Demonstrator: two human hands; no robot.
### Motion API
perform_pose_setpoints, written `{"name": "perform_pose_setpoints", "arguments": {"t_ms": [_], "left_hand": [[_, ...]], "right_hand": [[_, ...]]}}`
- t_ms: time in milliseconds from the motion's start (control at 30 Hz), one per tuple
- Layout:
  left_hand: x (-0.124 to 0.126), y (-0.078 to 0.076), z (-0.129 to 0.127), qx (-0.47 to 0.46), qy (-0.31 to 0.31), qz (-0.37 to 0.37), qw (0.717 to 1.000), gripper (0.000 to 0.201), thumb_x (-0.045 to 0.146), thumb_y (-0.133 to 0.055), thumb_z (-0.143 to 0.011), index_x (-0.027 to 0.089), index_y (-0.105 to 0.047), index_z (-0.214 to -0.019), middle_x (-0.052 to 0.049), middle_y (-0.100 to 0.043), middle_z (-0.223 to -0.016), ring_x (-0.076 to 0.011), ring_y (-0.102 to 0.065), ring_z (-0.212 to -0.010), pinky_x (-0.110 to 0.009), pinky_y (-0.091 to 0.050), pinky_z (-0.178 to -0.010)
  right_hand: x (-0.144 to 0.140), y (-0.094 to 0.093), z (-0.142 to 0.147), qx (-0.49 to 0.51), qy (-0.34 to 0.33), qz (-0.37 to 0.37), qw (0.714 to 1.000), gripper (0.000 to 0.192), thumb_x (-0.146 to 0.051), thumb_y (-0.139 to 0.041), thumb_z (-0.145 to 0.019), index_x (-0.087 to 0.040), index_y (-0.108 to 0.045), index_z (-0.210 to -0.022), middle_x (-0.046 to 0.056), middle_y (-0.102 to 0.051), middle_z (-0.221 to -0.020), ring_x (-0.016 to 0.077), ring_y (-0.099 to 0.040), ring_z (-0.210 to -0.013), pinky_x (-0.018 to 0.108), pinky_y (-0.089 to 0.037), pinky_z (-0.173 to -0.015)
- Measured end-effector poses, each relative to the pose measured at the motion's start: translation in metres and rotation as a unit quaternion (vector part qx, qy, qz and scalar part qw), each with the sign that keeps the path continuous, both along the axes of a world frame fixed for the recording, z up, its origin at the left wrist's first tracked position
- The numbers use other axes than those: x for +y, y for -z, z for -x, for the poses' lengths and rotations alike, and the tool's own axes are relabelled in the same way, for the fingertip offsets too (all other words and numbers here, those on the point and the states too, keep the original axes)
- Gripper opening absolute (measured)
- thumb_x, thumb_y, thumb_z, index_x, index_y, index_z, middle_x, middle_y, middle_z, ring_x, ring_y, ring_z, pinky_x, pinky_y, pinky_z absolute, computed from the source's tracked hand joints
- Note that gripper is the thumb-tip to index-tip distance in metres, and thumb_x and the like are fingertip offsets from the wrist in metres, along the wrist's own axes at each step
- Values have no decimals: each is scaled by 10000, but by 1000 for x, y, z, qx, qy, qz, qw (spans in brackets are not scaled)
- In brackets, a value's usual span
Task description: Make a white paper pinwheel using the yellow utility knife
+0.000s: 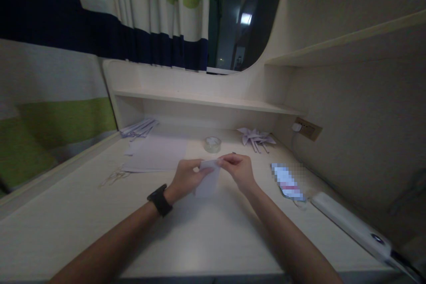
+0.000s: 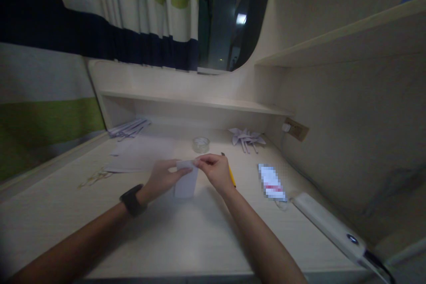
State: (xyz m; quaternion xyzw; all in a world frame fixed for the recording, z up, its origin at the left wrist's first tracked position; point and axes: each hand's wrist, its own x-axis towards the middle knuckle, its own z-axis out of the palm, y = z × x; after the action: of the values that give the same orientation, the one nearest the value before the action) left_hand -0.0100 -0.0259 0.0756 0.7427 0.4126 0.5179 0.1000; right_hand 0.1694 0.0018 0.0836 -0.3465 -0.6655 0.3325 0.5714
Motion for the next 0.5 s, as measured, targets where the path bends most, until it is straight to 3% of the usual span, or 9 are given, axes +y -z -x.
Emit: {"name": "perform_pose_setpoints", "arguments": {"t_ms": [300, 500], "left_hand": [[-4, -9, -5, -49, 38, 127, 990, 150, 294, -679, -739, 150, -721, -731, -21, -715, -673, -170, -645, -595, -225, -454, -483], [-2, -6, -4, -78, 59, 131, 986, 165, 307, -672, -755, 154, -727, -784, -17, -724, -700, -173, -654, -603, -227, -471, -479]], "right_hand": [[4, 5, 1, 6, -22, 21, 1000, 230, -396, -732, -669, -168, -717, -686, 42, -702, -654, 150, -607, -564, 261, -476, -544], [2, 6, 4, 4, 8, 28, 1000, 229, -398, -731, -663, -170, -714, -656, 46, -699, -633, 163, -611, -566, 264, -474, -527]]}}
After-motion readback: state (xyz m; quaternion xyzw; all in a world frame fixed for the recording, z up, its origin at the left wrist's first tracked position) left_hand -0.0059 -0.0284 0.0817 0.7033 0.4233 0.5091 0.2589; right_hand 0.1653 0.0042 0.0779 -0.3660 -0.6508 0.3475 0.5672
